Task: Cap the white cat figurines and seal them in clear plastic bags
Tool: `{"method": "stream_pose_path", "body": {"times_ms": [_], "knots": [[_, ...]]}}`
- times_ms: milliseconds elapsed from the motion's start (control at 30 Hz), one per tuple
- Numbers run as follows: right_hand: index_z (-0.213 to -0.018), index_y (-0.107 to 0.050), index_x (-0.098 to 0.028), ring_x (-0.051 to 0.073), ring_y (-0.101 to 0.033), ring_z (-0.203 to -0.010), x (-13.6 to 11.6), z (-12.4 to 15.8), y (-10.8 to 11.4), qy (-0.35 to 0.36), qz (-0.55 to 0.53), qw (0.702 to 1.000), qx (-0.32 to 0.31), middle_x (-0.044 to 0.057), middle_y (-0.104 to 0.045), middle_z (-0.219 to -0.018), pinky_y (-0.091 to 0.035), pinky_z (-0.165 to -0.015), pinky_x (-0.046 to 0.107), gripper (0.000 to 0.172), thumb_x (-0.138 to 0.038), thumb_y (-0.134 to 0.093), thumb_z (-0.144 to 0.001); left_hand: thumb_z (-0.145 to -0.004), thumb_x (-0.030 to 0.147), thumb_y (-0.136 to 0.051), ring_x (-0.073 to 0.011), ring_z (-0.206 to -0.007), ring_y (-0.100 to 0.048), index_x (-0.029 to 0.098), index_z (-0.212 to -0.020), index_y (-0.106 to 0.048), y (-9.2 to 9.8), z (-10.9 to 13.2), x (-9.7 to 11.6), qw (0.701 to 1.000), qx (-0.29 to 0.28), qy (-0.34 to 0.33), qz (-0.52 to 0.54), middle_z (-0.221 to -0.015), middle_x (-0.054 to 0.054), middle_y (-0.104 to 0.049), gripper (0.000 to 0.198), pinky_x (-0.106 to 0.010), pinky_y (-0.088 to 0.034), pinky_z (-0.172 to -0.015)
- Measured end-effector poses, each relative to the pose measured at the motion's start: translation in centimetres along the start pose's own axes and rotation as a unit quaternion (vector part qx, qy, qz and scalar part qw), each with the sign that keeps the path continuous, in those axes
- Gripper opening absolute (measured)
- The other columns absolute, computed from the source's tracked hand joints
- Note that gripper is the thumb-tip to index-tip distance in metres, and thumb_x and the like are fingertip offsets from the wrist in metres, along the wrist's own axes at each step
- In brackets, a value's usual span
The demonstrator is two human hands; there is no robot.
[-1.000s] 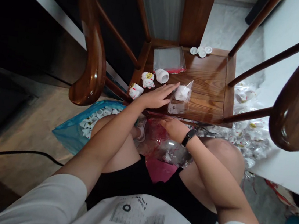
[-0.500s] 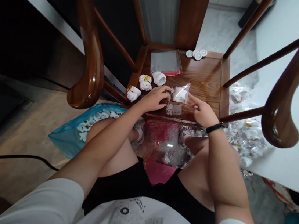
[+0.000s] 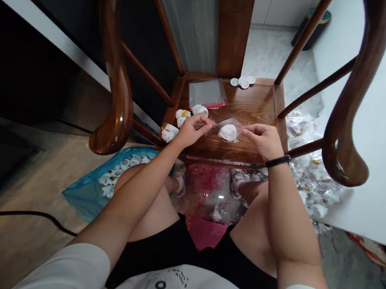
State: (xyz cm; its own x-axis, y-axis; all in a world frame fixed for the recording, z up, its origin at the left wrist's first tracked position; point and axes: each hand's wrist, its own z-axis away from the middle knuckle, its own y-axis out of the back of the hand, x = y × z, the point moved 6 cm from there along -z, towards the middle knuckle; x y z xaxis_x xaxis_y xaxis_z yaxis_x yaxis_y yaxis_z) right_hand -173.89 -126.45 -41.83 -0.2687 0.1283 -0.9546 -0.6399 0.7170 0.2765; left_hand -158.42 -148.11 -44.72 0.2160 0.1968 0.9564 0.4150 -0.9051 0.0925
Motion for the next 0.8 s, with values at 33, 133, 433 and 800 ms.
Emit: {"method": "stream_pose_path", "body": {"times_ms": [33,133,433,800], "knots": [[-0.084,-0.083,-0.017,0.016,-0.065,-0.072,0.0,0.0,0.2,0.002,-0.010,1.000,0.013,0.006,-0.079,-0.082,-0.052,-0.067,0.028,0.029,-0.045,-0.088,-0.078,-0.091,0.056,-0.077,-0.0221,-0.105,-0.076,0.022,-0.092,-0.063,0.0,-0.1,0.0,1.000,0.006,0.011,0.023,-0.106,-0.009,-0.078,0.037,-0.040,-0.056,-0.103],[-0.084,-0.082,-0.017,0.012,-0.056,-0.062,0.4,-0.3,0.4,-0.008,-0.061,0.997,0.040,0.004,-0.076,-0.076,-0.042,-0.055,0.025,0.033,-0.048,-0.090,-0.077,-0.091,0.059,-0.077,-0.0198,-0.097,-0.074,0.023,-0.091,-0.062,0.2,-0.2,0.1,0.997,0.038,0.016,0.065,-0.097,-0.005,-0.075,0.039,-0.037,-0.057,-0.097],[-0.078,-0.070,-0.020,0.009,-0.049,-0.055,0.0,-0.6,-1.8,-0.042,-0.193,0.978,0.061,-0.003,-0.060,-0.063,-0.038,-0.048,0.023,0.047,-0.057,-0.096,-0.066,-0.086,0.053,-0.081,-0.0094,-0.058,-0.048,0.023,-0.083,-0.060,1.6,-0.5,-0.2,0.983,0.163,0.030,0.074,-0.066,0.005,-0.051,0.037,-0.022,-0.041,-0.056],[-0.103,-0.064,-0.023,0.013,-0.062,-0.072,-1.3,-0.2,-5.0,-0.012,-0.149,0.988,0.035,0.003,-0.075,-0.093,-0.051,-0.061,0.024,0.057,-0.071,-0.081,-0.078,-0.097,0.070,-0.060,-0.0191,-0.106,-0.076,0.029,-0.101,-0.042,-1.4,0.6,0.1,0.967,0.154,0.135,0.153,-0.109,-0.002,-0.077,0.045,-0.031,-0.060,-0.084]]}}
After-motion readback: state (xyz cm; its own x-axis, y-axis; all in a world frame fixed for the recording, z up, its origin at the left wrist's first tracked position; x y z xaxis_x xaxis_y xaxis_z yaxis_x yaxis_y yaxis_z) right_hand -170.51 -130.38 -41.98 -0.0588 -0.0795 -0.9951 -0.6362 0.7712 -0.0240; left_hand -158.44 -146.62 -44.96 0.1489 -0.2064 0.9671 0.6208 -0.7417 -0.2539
